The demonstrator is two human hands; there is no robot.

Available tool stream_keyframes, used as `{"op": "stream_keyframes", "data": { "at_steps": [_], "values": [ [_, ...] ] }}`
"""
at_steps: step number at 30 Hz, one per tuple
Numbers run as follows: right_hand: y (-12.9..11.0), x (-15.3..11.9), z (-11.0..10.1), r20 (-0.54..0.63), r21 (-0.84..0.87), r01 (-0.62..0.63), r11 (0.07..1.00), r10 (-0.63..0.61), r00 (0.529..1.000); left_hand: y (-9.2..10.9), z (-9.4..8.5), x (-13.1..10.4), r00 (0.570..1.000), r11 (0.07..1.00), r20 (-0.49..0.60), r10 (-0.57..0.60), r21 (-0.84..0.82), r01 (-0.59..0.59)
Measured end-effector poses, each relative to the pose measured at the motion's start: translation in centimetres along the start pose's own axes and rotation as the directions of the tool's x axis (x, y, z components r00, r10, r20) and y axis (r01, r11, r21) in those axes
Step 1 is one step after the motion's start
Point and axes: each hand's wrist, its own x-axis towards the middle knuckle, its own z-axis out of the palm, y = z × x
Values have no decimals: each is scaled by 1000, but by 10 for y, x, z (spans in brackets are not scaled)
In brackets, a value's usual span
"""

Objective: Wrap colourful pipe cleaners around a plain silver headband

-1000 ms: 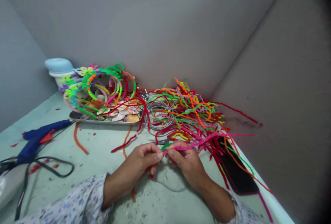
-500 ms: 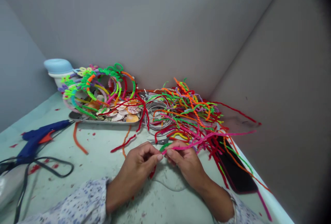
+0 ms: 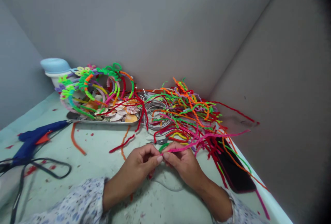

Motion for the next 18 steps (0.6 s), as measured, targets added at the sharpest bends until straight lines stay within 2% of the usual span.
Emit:
{"op": "stream_keyframes", "data": {
  "at_steps": [3, 6, 12, 15, 18],
  "values": [
    [1, 1, -1, -30, 53, -48, 997, 50, 998, -3, -2, 0, 998, 998, -66, 25, 55, -21],
    [4, 3, -2, -117, 175, -54, 983, 75, 990, -5, -4, 0, 992, 995, -114, 58, 83, -48],
    [7, 6, -4, -222, 285, -26, 958, 92, 971, -5, -1, -2, 990, 994, -128, 56, 103, -43],
    [6, 6, -3, -257, 309, -20, 951, 103, 961, -1, 1, -4, 995, 999, -95, -15, 50, 20],
    [5, 6, -2, -295, 348, -19, 937, 129, 947, 5, 3, -4, 989, 985, 15, -148, -88, 148]
  ]
}}
